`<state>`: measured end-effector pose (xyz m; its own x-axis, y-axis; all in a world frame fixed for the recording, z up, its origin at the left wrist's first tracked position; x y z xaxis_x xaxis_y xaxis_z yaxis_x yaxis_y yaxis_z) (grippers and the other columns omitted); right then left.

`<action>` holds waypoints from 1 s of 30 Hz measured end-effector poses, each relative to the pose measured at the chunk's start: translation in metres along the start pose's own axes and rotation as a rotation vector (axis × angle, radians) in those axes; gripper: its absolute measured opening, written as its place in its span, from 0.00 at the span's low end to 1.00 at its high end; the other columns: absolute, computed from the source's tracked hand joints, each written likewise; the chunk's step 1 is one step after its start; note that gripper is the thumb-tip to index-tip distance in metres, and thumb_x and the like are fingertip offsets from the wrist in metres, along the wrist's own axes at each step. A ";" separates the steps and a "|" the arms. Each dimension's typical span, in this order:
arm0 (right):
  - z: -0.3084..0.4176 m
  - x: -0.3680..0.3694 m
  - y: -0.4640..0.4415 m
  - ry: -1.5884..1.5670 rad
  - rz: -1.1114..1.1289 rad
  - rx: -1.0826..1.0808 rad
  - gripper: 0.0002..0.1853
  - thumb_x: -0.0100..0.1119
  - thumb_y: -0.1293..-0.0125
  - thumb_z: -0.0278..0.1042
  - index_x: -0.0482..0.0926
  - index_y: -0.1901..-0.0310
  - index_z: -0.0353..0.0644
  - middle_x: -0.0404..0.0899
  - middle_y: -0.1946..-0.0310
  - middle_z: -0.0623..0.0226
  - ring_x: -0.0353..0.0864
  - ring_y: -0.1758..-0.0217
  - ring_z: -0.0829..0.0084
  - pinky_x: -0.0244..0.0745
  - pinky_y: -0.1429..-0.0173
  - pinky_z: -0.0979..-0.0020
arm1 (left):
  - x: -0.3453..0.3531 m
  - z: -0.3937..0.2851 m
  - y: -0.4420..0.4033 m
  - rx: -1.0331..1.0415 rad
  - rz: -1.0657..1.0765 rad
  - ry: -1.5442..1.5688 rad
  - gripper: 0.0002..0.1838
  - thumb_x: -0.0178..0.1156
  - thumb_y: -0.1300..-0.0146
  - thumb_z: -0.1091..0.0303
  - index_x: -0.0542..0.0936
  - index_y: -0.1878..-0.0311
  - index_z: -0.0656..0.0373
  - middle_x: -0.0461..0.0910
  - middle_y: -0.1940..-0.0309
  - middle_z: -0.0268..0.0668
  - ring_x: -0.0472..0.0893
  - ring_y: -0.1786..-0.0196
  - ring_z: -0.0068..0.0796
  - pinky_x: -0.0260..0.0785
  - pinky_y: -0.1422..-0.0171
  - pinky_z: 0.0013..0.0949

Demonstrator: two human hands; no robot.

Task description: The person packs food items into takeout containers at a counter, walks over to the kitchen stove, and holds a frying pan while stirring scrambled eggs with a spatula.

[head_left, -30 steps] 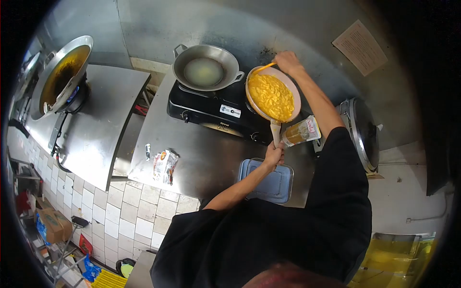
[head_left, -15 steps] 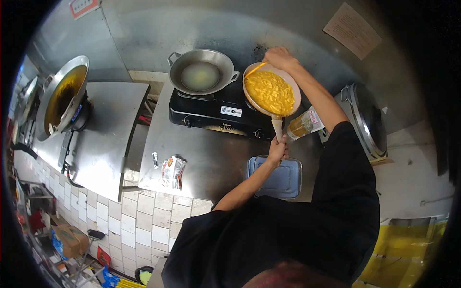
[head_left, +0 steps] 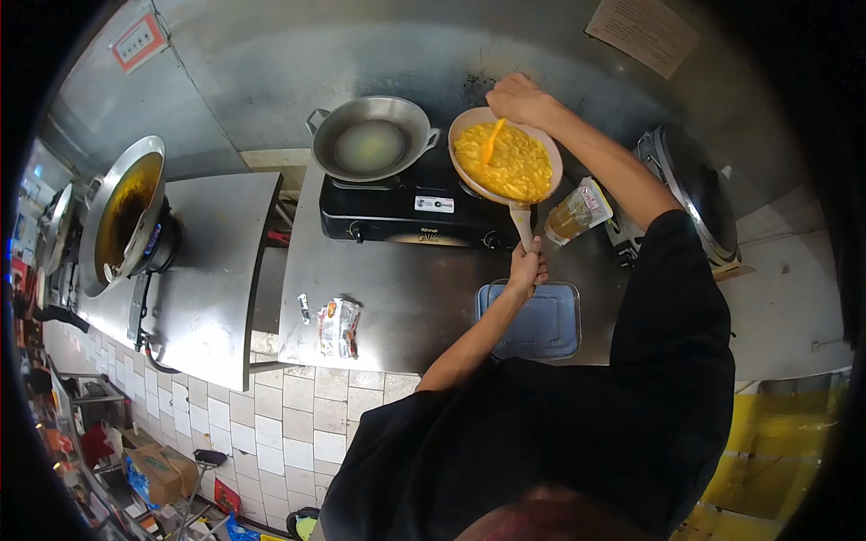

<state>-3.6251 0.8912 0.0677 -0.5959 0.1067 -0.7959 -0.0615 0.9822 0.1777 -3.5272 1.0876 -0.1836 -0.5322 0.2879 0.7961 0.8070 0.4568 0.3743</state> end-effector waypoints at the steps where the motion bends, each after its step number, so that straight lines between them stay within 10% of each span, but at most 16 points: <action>1: 0.004 -0.012 0.004 -0.030 -0.006 -0.001 0.09 0.58 0.42 0.30 0.88 0.67 0.37 0.87 0.67 0.55 0.88 0.60 0.56 0.81 0.53 0.59 | 0.000 -0.001 0.000 0.005 0.004 -0.001 0.10 0.53 0.24 0.57 0.65 0.55 0.50 0.60 0.79 0.24 0.57 0.83 0.13 0.50 0.84 0.23; 11: 0.040 0.077 -0.005 -0.101 -0.305 -0.034 0.06 0.61 0.50 0.29 0.85 0.76 0.36 0.82 0.75 0.49 0.86 0.68 0.50 0.79 0.66 0.54 | 0.003 -0.006 0.009 -0.004 -0.014 0.005 0.12 0.54 0.25 0.58 0.65 0.62 0.50 0.60 0.78 0.23 0.56 0.82 0.12 0.48 0.83 0.22; 30: 0.059 0.102 0.052 -0.268 -0.134 0.108 0.07 0.60 0.44 0.28 0.86 0.70 0.36 0.84 0.65 0.49 0.87 0.59 0.53 0.79 0.57 0.58 | 0.003 0.000 0.007 0.040 -0.017 -0.005 0.11 0.55 0.25 0.57 0.66 0.61 0.50 0.60 0.79 0.23 0.57 0.82 0.12 0.50 0.83 0.21</action>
<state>-3.6415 0.9626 -0.0384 -0.3551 -0.0015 -0.9348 -0.0315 0.9995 0.0104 -3.5229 1.0916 -0.1786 -0.5472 0.2835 0.7875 0.7867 0.4954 0.3683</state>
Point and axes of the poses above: each hand's wrist, its own y-axis away from the middle knuckle, its own x-axis out of the palm, z = x × y, the point moved 1 cm from there along -y, towards the middle knuckle
